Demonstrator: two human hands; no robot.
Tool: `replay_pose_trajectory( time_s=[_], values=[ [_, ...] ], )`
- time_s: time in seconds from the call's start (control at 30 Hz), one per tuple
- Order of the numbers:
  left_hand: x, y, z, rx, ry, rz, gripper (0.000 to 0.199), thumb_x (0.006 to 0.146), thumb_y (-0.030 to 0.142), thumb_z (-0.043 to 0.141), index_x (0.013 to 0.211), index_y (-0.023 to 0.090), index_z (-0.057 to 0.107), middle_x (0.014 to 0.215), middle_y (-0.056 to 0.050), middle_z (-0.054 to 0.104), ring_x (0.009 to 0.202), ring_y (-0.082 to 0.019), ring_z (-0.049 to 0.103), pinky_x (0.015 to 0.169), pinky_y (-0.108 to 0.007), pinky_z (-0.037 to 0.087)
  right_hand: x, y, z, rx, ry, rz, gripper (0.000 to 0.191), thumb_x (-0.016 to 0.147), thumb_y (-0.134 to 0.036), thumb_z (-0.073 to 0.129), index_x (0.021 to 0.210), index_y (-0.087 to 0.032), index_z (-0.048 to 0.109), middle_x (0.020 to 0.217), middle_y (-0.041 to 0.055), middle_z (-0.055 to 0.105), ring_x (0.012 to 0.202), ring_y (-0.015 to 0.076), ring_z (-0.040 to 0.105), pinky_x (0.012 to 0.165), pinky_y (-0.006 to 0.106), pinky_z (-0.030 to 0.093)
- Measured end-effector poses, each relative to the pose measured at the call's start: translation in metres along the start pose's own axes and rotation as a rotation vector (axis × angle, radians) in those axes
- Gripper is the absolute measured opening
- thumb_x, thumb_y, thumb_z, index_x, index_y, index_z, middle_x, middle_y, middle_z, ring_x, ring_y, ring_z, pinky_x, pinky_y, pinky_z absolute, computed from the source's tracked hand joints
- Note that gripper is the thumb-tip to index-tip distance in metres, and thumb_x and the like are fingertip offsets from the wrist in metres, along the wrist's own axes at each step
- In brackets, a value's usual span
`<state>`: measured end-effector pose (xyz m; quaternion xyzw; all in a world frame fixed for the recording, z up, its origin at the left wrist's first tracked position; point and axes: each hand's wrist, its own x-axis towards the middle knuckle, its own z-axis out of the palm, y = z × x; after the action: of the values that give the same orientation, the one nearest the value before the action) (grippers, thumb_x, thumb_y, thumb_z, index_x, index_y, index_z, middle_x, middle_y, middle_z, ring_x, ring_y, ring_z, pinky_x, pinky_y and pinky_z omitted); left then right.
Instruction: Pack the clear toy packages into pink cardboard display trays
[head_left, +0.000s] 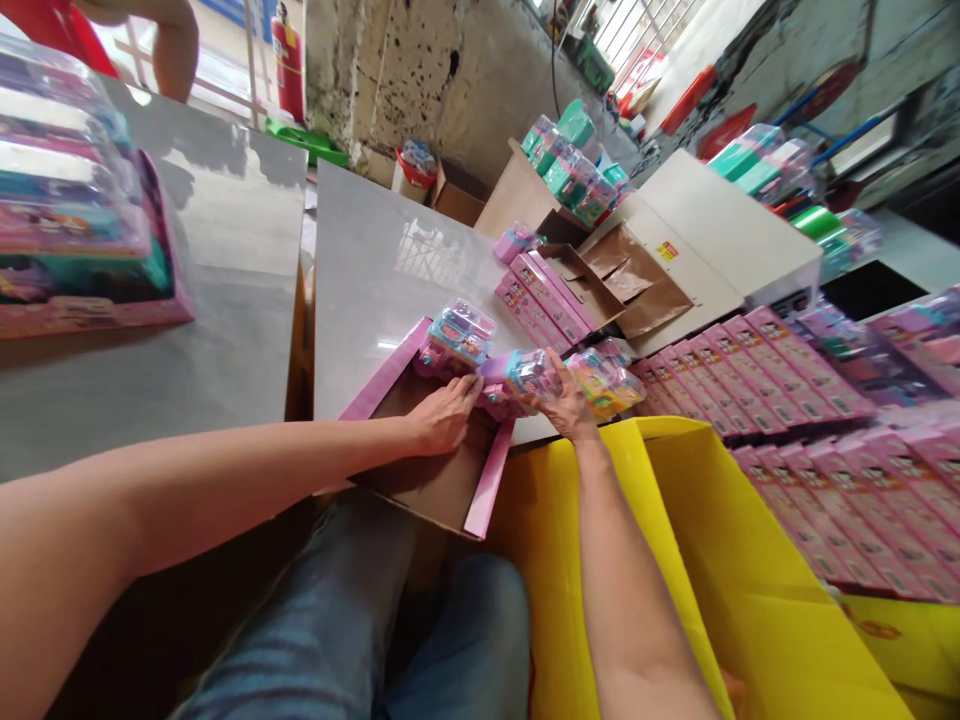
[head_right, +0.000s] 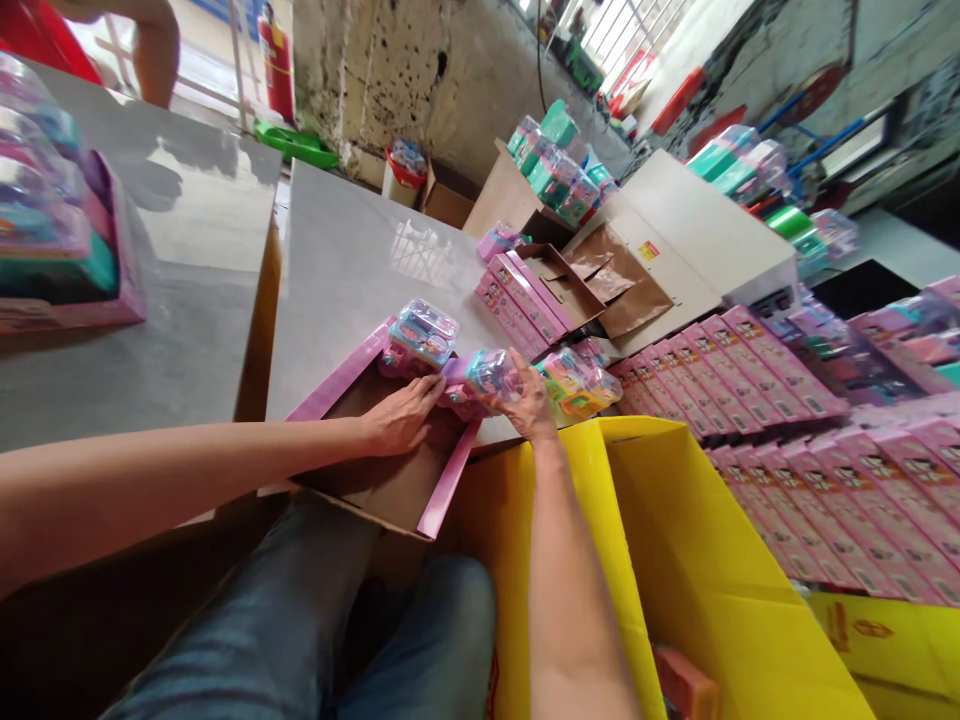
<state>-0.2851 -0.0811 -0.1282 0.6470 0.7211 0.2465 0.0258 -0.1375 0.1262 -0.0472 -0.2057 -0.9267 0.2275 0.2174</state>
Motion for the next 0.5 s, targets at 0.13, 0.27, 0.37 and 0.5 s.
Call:
replay_pose_trajectory(
  time_s=[0.13,0.27,0.37,0.5],
  values=[
    [-0.006,-0.011,0.001,-0.066,-0.054,-0.009,0.081,0.081,0.026,0.058,0.152,-0.001,0.029,0.151,-0.025,0.037,0.138,-0.036,0.041,0.116,-0.045,0.037,0.003,-0.007,0.003,-0.185,-0.038,-0.120,0.089,0.074,-0.068,0.075,0.145,-0.020,0.051,0.104,0.0086,0.059,0.094,0.0254,0.060,0.092,0.042,0.052],
    [-0.011,-0.020,0.005,-0.103,-0.067,-0.019,0.076,0.083,0.026,0.058,0.152,0.007,0.033,0.154,-0.023,0.036,0.144,-0.034,0.037,0.117,-0.047,0.035,0.011,-0.041,0.012,-0.433,0.025,-0.241,0.083,0.079,-0.065,0.072,0.143,-0.016,0.053,0.119,0.0147,0.056,0.110,0.0305,0.055,0.100,0.045,0.048],
    [-0.007,-0.023,0.006,-0.096,-0.030,-0.001,0.067,0.081,0.025,0.060,0.145,0.010,0.045,0.149,-0.022,0.044,0.138,-0.034,0.045,0.112,-0.046,0.041,0.009,-0.079,0.030,-0.613,0.001,-0.371,0.058,0.087,-0.054,0.069,0.129,-0.015,0.063,0.127,0.0160,0.056,0.120,0.0326,0.049,0.108,0.048,0.040],
    [0.005,-0.024,-0.001,-0.098,0.074,-0.035,0.025,0.080,0.016,0.053,0.097,0.011,0.071,0.103,-0.012,0.068,0.091,-0.022,0.067,0.080,-0.031,0.053,-0.007,-0.098,0.070,-0.756,-0.143,-0.479,0.022,0.099,-0.025,0.051,0.103,-0.014,0.069,0.109,0.0124,0.066,0.108,0.0272,0.055,0.113,0.048,0.032]
  ],
)
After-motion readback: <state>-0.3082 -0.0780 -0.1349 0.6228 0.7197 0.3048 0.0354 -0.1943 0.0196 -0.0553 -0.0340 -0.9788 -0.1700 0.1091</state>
